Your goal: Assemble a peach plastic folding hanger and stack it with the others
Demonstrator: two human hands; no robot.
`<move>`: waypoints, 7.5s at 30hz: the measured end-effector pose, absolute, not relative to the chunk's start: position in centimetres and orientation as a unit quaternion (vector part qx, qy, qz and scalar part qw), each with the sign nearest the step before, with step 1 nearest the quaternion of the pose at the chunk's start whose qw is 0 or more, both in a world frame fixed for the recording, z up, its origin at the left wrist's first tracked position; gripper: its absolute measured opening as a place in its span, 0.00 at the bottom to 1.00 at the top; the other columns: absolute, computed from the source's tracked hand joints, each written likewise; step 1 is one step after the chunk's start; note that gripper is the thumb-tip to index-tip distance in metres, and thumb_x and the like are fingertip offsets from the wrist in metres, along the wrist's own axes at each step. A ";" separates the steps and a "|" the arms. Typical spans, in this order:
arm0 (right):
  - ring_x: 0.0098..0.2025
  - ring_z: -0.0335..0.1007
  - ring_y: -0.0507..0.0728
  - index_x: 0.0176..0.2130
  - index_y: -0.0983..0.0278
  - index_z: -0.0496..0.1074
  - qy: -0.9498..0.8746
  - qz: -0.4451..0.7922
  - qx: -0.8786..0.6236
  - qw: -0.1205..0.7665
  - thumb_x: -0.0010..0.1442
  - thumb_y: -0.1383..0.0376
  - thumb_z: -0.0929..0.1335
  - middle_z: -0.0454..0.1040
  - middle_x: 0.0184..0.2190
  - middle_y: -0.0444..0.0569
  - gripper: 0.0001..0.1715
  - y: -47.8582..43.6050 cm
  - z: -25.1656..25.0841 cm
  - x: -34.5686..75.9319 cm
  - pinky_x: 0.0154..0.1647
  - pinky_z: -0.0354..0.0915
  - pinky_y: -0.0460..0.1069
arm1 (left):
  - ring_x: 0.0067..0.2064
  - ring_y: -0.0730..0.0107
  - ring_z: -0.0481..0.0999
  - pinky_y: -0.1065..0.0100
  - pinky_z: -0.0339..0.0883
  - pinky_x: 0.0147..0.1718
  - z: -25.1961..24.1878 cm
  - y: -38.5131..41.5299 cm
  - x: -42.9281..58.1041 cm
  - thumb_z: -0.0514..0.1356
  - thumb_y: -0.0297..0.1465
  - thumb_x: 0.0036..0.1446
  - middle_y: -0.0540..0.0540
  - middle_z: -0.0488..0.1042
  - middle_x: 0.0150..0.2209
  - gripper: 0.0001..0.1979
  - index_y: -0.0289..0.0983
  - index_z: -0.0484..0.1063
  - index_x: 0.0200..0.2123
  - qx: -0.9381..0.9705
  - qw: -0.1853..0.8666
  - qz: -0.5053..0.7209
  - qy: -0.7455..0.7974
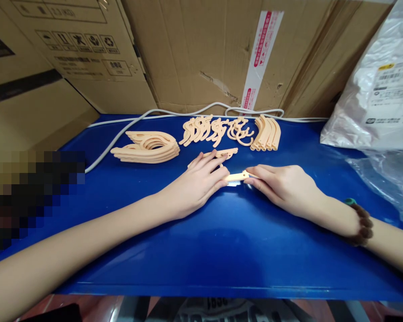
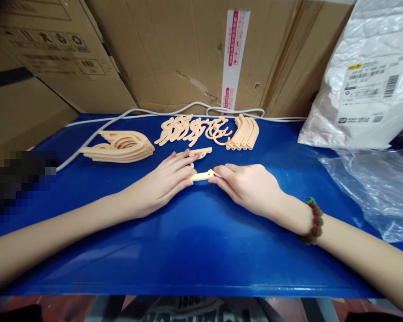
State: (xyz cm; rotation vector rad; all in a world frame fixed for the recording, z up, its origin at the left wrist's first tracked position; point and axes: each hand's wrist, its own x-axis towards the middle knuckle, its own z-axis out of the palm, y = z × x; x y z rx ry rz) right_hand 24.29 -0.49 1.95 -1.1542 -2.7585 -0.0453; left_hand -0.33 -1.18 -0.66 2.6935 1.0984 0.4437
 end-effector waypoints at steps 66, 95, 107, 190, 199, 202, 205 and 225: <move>0.26 0.68 0.48 0.41 0.61 0.76 -0.927 -0.183 -0.298 0.139 0.69 0.56 0.60 0.72 0.25 0.42 0.18 -0.3 1.7 24.5 0.25 0.50 0.47 | 0.69 0.52 0.52 0.44 0.47 0.65 -0.6 -1.1 -0.3 0.42 0.36 0.71 0.40 0.60 0.65 0.17 0.37 0.66 0.48 0.918 0.084 0.139 0.361; 0.23 0.61 0.51 0.36 0.64 0.73 -0.974 -0.039 -0.168 0.148 0.63 0.44 0.61 0.71 0.22 0.43 0.28 -0.3 1.9 24.8 0.29 0.53 0.47 | 0.66 0.62 0.59 0.55 0.56 0.63 -0.1 0.0 -1.2 0.49 0.37 0.69 0.44 0.64 0.64 0.19 0.39 0.65 0.59 0.887 0.138 0.194 0.395; 0.36 0.59 0.55 0.27 0.64 0.67 -0.981 0.029 -0.159 0.108 0.61 0.46 0.65 0.68 0.33 0.48 0.26 -1.1 2.2 23.7 0.43 0.53 0.53 | 0.55 0.60 0.73 0.58 0.66 0.56 -0.5 0.8 -1.6 0.62 0.34 0.59 0.42 0.72 0.53 0.14 0.38 0.75 0.47 0.843 0.157 0.299 0.419; 0.42 0.65 0.59 0.49 0.64 0.72 -0.960 -0.091 -0.231 0.131 0.65 0.67 0.61 0.72 0.44 0.54 0.16 0.6 1.7 24.7 0.42 0.59 0.54 | 0.50 0.65 0.71 0.64 0.66 0.50 -0.2 1.0 -2.2 0.46 0.24 0.66 0.46 0.72 0.54 0.20 0.41 0.65 0.57 0.921 0.142 0.211 0.295; 0.37 0.67 0.57 0.47 0.66 0.72 -0.945 -0.133 -0.263 0.141 0.66 0.67 0.61 0.76 0.36 0.51 0.14 0.6 1.8 24.7 0.41 0.59 0.53 | 0.52 0.59 0.68 0.60 0.68 0.49 -0.3 0.8 -2.0 0.48 0.24 0.65 0.40 0.68 0.55 0.20 0.36 0.64 0.59 0.939 -0.003 0.145 0.312; 0.39 0.69 0.58 0.49 0.66 0.72 -0.945 -0.127 -0.264 0.147 0.66 0.65 0.61 0.77 0.40 0.52 0.15 0.4 1.9 24.6 0.43 0.59 0.53 | 0.55 0.57 0.66 0.57 0.65 0.54 -0.1 1.0 -2.0 0.48 0.25 0.66 0.38 0.68 0.55 0.18 0.34 0.66 0.57 0.939 -0.017 0.153 0.307; 0.42 0.69 0.59 0.49 0.67 0.71 -0.946 -0.117 -0.264 0.146 0.67 0.59 0.62 0.77 0.41 0.54 0.18 0.2 1.9 24.4 0.45 0.60 0.54 | 0.59 0.55 0.63 0.54 0.61 0.58 0.2 0.9 -2.2 0.50 0.26 0.65 0.38 0.67 0.56 0.17 0.36 0.67 0.55 0.943 -0.006 0.160 0.293; 0.69 0.47 0.64 0.63 0.67 0.58 -0.971 0.085 -0.202 0.093 0.62 0.54 0.66 0.56 0.67 0.61 0.36 -0.5 1.5 24.5 0.65 0.53 0.63 | 0.58 0.54 0.68 0.56 0.61 0.56 0.3 0.3 -2.0 0.64 0.48 0.54 0.38 0.67 0.60 0.38 0.38 0.57 0.62 0.927 0.151 0.176 0.294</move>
